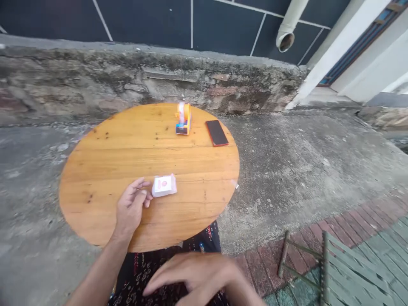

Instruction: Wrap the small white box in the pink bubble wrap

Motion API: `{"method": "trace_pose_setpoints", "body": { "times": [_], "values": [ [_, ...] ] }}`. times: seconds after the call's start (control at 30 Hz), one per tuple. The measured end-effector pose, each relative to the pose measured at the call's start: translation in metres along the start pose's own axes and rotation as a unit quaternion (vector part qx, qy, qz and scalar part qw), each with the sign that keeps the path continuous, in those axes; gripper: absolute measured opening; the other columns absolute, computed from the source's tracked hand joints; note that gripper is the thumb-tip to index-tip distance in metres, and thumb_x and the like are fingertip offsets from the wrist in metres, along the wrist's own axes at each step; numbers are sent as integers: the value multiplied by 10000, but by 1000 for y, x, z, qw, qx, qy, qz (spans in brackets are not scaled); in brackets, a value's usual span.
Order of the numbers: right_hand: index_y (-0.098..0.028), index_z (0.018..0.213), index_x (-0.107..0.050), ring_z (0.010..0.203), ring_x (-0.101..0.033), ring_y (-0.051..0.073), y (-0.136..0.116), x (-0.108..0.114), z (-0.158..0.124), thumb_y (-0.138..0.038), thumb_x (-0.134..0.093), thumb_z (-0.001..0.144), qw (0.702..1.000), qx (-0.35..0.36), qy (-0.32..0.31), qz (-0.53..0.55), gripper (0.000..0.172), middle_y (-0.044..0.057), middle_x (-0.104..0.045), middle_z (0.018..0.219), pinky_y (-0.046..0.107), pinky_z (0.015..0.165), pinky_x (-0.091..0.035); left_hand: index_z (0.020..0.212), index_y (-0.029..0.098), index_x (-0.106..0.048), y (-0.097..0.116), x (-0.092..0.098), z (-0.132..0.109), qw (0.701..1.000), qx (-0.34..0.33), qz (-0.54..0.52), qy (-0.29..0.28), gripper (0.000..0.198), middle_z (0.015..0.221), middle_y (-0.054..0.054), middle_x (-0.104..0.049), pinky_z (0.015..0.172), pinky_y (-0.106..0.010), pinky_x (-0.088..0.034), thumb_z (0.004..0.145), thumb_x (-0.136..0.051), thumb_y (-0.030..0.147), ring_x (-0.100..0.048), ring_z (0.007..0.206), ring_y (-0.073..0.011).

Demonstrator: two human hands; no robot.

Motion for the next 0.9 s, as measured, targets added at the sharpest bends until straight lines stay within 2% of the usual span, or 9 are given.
{"method": "trace_pose_setpoints", "body": {
  "times": [0.03, 0.07, 0.1, 0.23, 0.3, 0.4, 0.5, 0.67, 0.9],
  "values": [
    [-296, 1115, -673, 1118, -634, 232, -15, 32, -26, -385, -730, 724, 977, -21, 208, -46, 406, 40, -676, 1206, 377, 963, -503, 1224, 195, -532, 0, 0, 0, 1000, 2, 1, 0, 390, 1097, -74, -606, 496, -221, -433, 835, -515, 211, -527, 560, -62],
    [-305, 1035, -701, 1087, -650, 257, -32, 65, -61, -374, -736, 714, 889, -17, 450, -87, 330, 58, -698, 1152, 429, 939, -518, 1222, 191, -533, 1, -1, 0, 1000, 8, 0, -4, 390, 1097, -75, -607, 496, -222, -434, 833, -509, 203, -531, 567, -65],
    [-306, 979, -717, 1095, -642, 287, -49, 90, -99, -358, -740, 703, 741, 3, 663, -111, 282, 84, -692, 1156, 482, 947, -506, 1223, 189, -533, 1, -1, 0, 1000, 12, -1, -5, 389, 1107, -78, -608, 490, -221, -429, 834, -512, 206, -538, 580, -71],
    [-356, 943, -715, 1222, -555, 283, -87, 123, -164, -248, -637, 747, 492, 86, 859, -117, 236, 80, -596, 1313, 498, 1067, -385, 1224, 190, -555, 5, -1, 0, 1000, 24, 14, -13, 374, 1052, -70, -645, 502, -234, -430, 855, -520, 244, -534, 583, -87],
    [-319, 985, -708, 1197, -570, 295, -85, 115, -145, -233, -606, 760, 525, 80, 835, -146, 261, 98, -606, 1286, 535, 1055, -394, 1243, 177, -560, 6, -1, 0, 999, 29, 37, -21, 390, 851, -34, -657, 529, -246, -438, 863, -512, 249, -518, 554, -97],
    [-254, 1117, -660, 1122, -611, 294, -45, 97, -77, -274, -622, 813, 715, -79, 688, -90, 307, 111, -638, 1224, 586, 969, -464, 1287, 144, -547, 9, 0, 0, 996, 26, 81, -32, 437, 628, 17, -578, 566, -258, -448, 865, -501, 250, -510, 538, -114],
    [-247, 1236, -577, 1112, -616, 258, -7, 86, -10, -298, -592, 859, 821, -73, 560, -82, 381, 117, -617, 1266, 498, 934, -517, 1307, 131, -536, 12, -1, 0, 993, 15, 111, -43, 467, 648, 8, -587, 591, -269, -463, 859, -503, 258, -523, 551, -118],
    [-239, 1357, -469, 1158, -590, 241, 22, 95, 52, -259, -553, 865, 868, -72, 462, -168, 500, 118, -537, 1373, 410, 876, -546, 1319, 128, -528, 15, -2, 0, 991, 11, 122, -47, 493, 749, -25, -622, 630, -284, -482, 849, -524, 274, -554, 603, -131],
    [-245, 1284, -557, 1111, -624, 223, 35, 97, 75, -215, -531, 875, 868, -78, 439, -220, 411, 71, -649, 1246, 429, 977, -494, 1276, 167, -572, 13, -5, 4, 990, -14, 119, -77, 438, 982, -73, -667, 653, -283, -491, 846, -541, 243, -585, 679, -143]
  ]
}}
Point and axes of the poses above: each hand's wrist, its own z-axis towards the middle knuckle, its own x-axis out of the back of the hand, y = z × x, the point moved 3 cm from there along z, towards the middle knuckle
